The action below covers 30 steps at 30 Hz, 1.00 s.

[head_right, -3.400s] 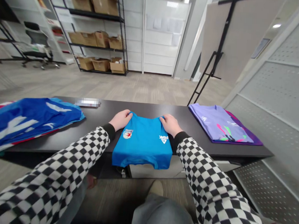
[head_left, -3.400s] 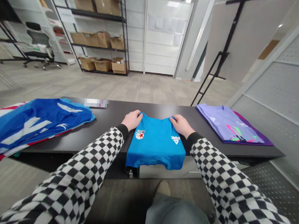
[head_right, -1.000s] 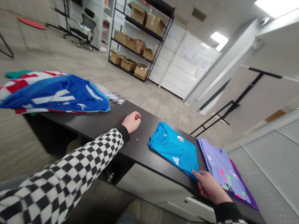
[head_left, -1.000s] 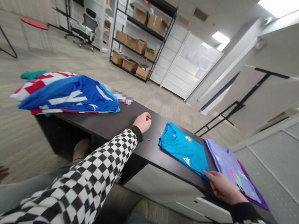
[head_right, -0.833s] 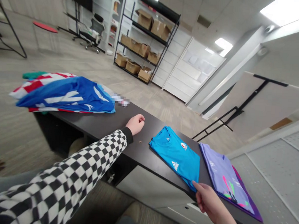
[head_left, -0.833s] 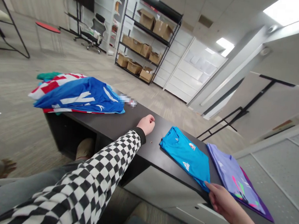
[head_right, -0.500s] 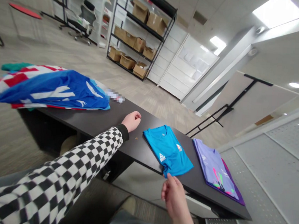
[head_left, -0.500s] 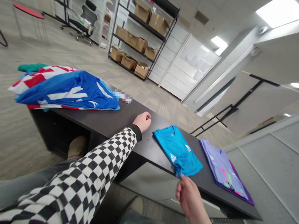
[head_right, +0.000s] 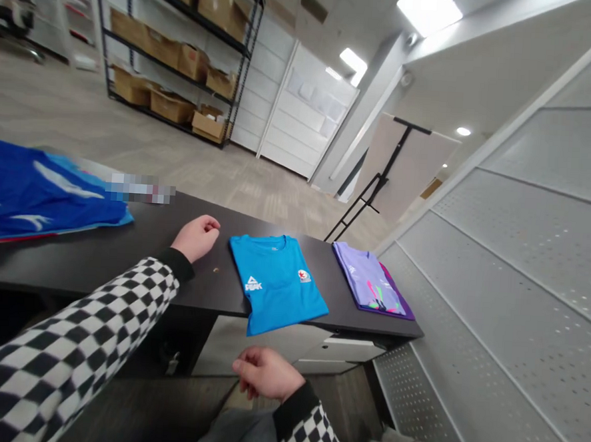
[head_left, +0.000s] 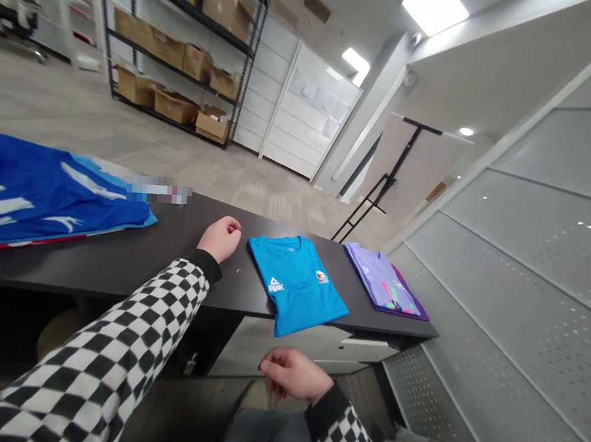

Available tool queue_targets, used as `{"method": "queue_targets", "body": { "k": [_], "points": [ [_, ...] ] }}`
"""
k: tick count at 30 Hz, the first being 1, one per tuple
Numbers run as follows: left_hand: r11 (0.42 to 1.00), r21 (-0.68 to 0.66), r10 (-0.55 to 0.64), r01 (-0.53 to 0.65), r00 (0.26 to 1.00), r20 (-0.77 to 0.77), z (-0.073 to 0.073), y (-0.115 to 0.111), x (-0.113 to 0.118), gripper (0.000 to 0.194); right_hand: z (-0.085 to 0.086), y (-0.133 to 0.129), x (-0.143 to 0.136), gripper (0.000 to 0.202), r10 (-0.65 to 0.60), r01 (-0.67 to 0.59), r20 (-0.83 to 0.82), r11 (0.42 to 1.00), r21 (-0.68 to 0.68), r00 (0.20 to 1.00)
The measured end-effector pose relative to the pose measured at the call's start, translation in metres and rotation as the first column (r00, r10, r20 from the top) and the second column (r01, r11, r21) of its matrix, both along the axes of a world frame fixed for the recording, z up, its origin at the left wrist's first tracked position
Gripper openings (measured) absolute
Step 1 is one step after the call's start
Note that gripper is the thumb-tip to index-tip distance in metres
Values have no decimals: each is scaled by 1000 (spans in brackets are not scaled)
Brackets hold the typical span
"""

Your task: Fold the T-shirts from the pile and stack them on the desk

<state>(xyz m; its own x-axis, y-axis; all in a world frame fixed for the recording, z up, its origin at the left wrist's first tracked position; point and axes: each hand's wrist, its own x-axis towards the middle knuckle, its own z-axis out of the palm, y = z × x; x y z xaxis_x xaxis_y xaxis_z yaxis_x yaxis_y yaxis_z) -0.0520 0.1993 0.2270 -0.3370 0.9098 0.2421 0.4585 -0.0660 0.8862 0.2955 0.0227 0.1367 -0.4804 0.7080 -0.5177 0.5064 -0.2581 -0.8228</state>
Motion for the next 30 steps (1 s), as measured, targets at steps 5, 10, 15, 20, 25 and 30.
{"method": "queue_targets", "body": {
  "k": [5, 10, 15, 20, 25, 30],
  "points": [
    [1000, -7, -24, 24, 986, -164, 2, -4, -3, 20, -13, 25, 17, 24, -70, 63, 125, 996, 60, 990],
    [951, 301, 65, 74, 902, -426, 9, -48, 37, 17, -17, 38, 36, 13, -187, 182, 79, 981, 60, 979],
    [806, 257, -271, 534, 718, -641, -17, -136, 129, 29, -14, 39, 49, 15, -373, 387, -144, 918, 86, 917],
    [839, 167, -144, 518, 507, -850, -37, -172, 164, 48, -1, 34, 59, 24, -554, 613, -418, 790, 8, 720],
    [818, 223, -55, 531, 458, -887, -27, -156, 144, 40, 10, 36, 71, 74, -677, 712, -538, 677, -188, 501],
    [741, 252, -76, 623, 450, -890, -11, -169, 126, 33, 17, 35, 71, 85, -695, 678, -512, 686, -264, 505]
  ]
}}
